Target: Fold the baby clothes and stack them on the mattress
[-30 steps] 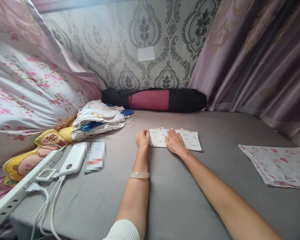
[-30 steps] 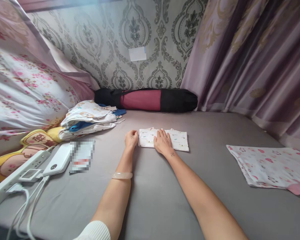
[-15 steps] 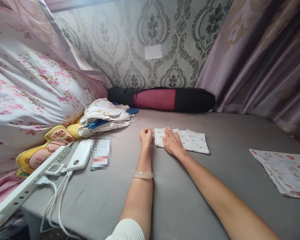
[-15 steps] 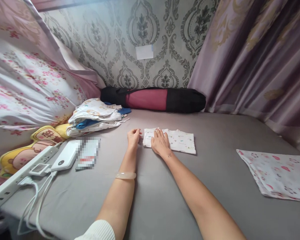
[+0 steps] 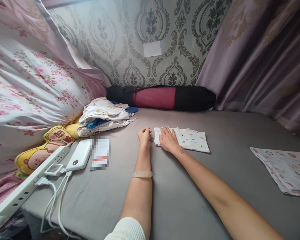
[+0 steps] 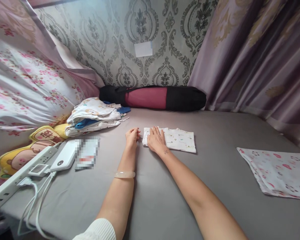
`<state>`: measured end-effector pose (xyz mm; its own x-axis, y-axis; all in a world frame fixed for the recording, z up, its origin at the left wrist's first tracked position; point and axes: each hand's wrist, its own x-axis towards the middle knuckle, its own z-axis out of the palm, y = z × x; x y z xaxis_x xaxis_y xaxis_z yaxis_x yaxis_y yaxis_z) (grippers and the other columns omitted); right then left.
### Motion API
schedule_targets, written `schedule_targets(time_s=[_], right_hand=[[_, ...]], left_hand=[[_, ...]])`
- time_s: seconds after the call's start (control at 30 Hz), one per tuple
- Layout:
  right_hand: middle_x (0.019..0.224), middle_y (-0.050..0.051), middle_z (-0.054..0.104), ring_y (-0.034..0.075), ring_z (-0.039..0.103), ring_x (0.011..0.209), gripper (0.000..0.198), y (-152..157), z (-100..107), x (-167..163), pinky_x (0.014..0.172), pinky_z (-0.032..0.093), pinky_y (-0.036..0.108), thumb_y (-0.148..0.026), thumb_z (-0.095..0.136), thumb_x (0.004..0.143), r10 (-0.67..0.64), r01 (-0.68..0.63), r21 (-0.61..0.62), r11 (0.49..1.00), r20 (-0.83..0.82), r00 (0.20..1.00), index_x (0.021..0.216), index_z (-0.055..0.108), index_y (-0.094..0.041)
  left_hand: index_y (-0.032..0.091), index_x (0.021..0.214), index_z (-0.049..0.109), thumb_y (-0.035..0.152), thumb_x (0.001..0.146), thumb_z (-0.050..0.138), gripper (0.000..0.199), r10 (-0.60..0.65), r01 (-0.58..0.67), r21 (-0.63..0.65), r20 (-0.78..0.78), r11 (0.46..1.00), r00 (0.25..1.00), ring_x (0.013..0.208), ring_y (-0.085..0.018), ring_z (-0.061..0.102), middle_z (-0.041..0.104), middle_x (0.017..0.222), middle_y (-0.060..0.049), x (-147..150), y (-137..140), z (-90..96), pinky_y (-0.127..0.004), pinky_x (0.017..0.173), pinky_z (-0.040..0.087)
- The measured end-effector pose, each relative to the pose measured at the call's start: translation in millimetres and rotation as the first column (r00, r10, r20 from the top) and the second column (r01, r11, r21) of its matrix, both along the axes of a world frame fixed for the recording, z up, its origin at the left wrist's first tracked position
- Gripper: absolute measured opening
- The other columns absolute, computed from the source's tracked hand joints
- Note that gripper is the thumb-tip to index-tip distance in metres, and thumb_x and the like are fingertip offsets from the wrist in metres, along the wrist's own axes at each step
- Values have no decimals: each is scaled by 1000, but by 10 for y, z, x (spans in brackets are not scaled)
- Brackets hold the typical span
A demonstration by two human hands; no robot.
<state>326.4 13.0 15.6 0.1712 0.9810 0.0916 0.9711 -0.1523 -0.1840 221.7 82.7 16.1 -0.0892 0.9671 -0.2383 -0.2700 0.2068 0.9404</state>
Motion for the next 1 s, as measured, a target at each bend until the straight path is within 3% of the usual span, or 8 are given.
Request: schedule_targets(time_s=[0.27, 0.47, 0.57, 0.77, 1.0], right_hand=[[155, 10, 28, 22, 18, 144, 57, 50, -116, -83, 117, 6, 43, -32, 20, 97, 7, -7, -5, 1000, -43, 999, 148, 32, -8], [154, 13, 30, 24, 21, 143, 57, 72, -21, -96, 116, 9, 45, -32, 21, 97, 3, -5, -30, 1000, -47, 999, 146, 34, -6], [154, 13, 30, 24, 20, 143, 57, 121, 23, -159, 116, 7, 46, -32, 22, 96, 40, -39, 14, 999, -41, 998, 145, 35, -6], [155, 13, 27, 23, 17, 144, 58, 187, -66, -278, 117, 8, 43, -32, 23, 95, 79, -79, -1, 997, -58, 995, 145, 35, -3], [156, 12, 25, 22, 15, 145, 58, 182, -54, -283, 117, 8, 42, -33, 23, 96, 79, -81, -25, 996, -81, 994, 145, 36, -6]], left_hand=[[13, 74, 59, 24, 65, 66, 16, -15, 15, -8, 47, 1000, 999, 43, -5, 43, 57, 60, 1, -18, -4, 0, -18, 43, 27], [14, 73, 59, 28, 64, 70, 20, -13, 14, -11, 47, 1000, 999, 43, -4, 44, 57, 60, 1, -17, 0, -9, -18, 43, 27], [13, 74, 60, 25, 65, 68, 17, 4, -3, -28, 63, 1000, 998, 44, -4, 44, 57, 60, 1, -22, 14, -7, -17, 43, 27], [14, 74, 58, 18, 67, 64, 11, 55, -42, -105, 123, 994, 991, 42, -3, 42, 54, 57, 3, -45, 62, -9, -16, 42, 26], [14, 74, 57, 23, 65, 68, 17, 45, -35, -81, 118, 996, 992, 42, -2, 42, 54, 58, 4, -46, 61, -24, -16, 42, 25]])
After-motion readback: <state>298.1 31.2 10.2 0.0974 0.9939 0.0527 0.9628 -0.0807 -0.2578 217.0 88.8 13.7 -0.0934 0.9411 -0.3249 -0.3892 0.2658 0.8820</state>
